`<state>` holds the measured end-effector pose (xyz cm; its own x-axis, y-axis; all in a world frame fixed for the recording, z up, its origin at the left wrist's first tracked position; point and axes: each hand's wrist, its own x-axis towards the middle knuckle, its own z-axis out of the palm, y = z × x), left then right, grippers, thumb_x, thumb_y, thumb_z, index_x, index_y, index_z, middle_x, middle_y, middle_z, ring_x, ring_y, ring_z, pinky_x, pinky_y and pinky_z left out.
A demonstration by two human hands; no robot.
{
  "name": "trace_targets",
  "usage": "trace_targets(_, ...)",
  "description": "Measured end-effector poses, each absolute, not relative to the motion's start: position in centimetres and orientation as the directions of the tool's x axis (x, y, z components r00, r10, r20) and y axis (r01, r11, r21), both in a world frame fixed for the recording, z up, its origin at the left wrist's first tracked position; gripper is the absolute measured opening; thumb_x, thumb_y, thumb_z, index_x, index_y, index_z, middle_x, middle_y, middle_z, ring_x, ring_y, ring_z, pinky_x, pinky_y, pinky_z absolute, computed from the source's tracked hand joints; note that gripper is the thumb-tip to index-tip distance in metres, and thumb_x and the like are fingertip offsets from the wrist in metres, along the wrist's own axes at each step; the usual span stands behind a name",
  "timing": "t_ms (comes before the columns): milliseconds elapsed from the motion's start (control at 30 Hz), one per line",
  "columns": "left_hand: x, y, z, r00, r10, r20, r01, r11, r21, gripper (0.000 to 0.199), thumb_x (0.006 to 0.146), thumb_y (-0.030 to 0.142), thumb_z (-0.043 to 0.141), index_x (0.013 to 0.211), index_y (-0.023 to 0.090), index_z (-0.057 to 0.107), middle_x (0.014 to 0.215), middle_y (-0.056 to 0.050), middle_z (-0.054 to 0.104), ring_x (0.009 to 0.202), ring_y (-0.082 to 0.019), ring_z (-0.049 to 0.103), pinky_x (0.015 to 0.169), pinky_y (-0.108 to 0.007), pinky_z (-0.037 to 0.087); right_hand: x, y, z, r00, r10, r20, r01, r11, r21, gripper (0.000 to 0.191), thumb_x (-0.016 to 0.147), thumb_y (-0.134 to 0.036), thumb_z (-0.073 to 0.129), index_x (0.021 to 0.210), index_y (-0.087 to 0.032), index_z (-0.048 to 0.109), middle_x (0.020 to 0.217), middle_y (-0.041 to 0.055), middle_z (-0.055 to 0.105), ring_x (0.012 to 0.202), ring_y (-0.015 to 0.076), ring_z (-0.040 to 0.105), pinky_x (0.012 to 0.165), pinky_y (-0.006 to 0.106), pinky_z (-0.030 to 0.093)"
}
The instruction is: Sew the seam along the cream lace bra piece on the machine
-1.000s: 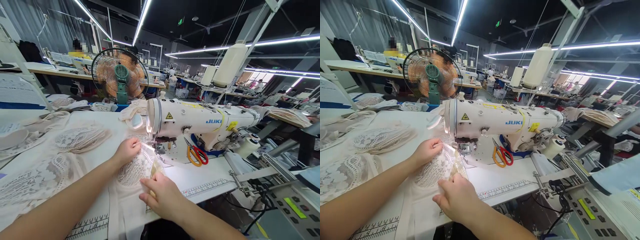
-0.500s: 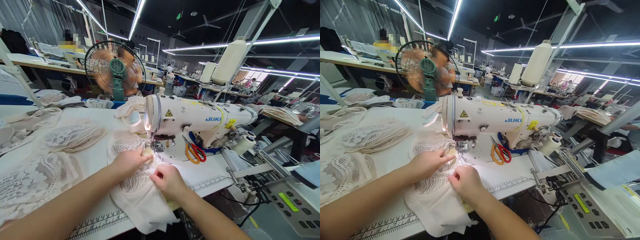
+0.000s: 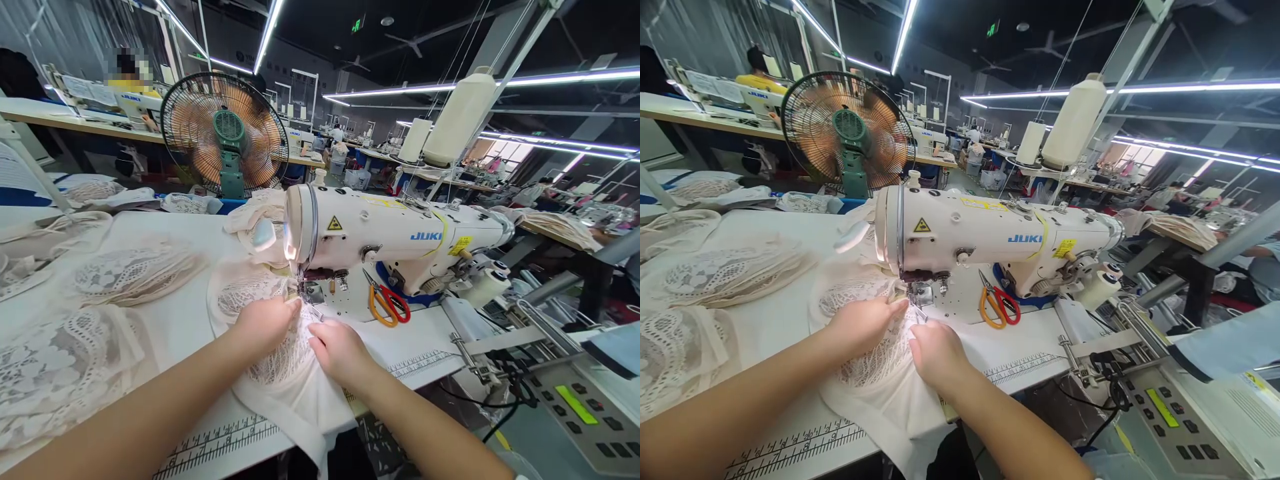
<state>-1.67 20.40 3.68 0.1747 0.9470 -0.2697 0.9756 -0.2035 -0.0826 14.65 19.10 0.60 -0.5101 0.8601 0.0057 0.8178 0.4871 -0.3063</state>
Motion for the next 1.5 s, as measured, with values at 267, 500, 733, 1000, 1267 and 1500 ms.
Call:
trace_targets(267, -1.6, 20.7, 3.2, 0.151, 0.968, -0.200, 0.988, -0.153, 0.005, 0.051, 0.075, 0.014, 0.045, 0.124, 0.022, 0.055, 0.095, -0.013, 0.062, 0.077, -0.031, 0.063, 0.059, -0.035, 0.044, 14.6, 19.8, 0.8, -0.529, 0.848, -0.018, 0.824, 0.509, -0.247, 0.022, 0.089, -0.021, 0.043, 0.094, -0.017, 0.064, 0.080, 0.0060, 0.057, 0.072, 0.0176, 0.050, 0.060, 0.027, 0.030)
trace_targets(500, -1.5, 20.8, 3.2, 0.153, 0.961, -0.230, 0.987, -0.162, -0.021, 0.046, 0.078, 0.014, 0.040, 0.122, 0.018, 0.054, 0.096, -0.014, 0.060, 0.077, -0.031, 0.062, 0.056, -0.034, 0.042, 14.4, 19.9, 1.4, -0.548, 0.834, -0.065, 0.829, 0.531, -0.174, 0.022, 0.091, -0.021, 0.041, 0.091, -0.016, 0.063, 0.082, 0.0070, 0.059, 0.072, 0.0168, 0.051, 0.059, 0.027, 0.028)
trace_targets(733, -1.4, 21.1, 3.1, 0.132, 0.965, -0.226, 0.991, -0.133, 0.008, 0.048, 0.074, 0.015, 0.045, 0.122, 0.018, 0.055, 0.093, -0.014, 0.062, 0.074, -0.030, 0.063, 0.055, -0.033, 0.042, 14.2, 20.3, 1.7, -0.550, 0.831, -0.087, 0.831, 0.533, -0.158, 0.024, 0.092, -0.022, 0.040, 0.096, -0.016, 0.063, 0.087, 0.0083, 0.061, 0.075, 0.0182, 0.054, 0.059, 0.028, 0.030)
trace_targets(1000, -1.7, 22.0, 3.0, 0.094, 0.975, -0.202, 0.995, -0.083, 0.060, 0.040, 0.073, 0.016, 0.045, 0.110, 0.017, 0.060, 0.085, -0.011, 0.064, 0.070, -0.028, 0.062, 0.053, -0.033, 0.041, 13.6, 20.7, 2.0, -0.531, 0.841, -0.100, 0.846, 0.522, -0.105, 0.025, 0.091, -0.022, 0.039, 0.093, -0.017, 0.063, 0.087, 0.0083, 0.063, 0.077, 0.0208, 0.057, 0.056, 0.029, 0.030)
trace_targets(1267, -2.9, 19.0, 4.6, 0.207, 0.972, -0.111, 0.978, -0.209, -0.008, 0.032, 0.085, 0.019, 0.033, 0.082, 0.015, 0.065, 0.091, -0.015, 0.062, 0.084, -0.030, 0.061, 0.069, -0.040, 0.047, 14.8, 19.7, 2.1, -0.522, 0.850, -0.064, 0.850, 0.514, -0.114, 0.027, 0.093, -0.027, 0.037, 0.099, -0.020, 0.062, 0.085, 0.0073, 0.061, 0.074, 0.0195, 0.054, 0.054, 0.029, 0.026)
trace_targets(1500, -4.8, 16.6, 3.4, 0.126, 0.946, -0.300, 0.992, -0.112, 0.061, 0.101, 0.062, 0.061, 0.064, 0.145, 0.014, 0.029, 0.155, -0.016, 0.013, 0.140, -0.042, 0.013, 0.108, -0.065, 0.017, 16.9, 18.5, 1.4, -0.642, 0.763, -0.079, 0.766, 0.634, -0.101, 0.026, 0.086, -0.020, 0.045, 0.105, -0.023, 0.063, 0.077, 0.0041, 0.055, 0.065, 0.0156, 0.046, 0.051, 0.027, 0.019)
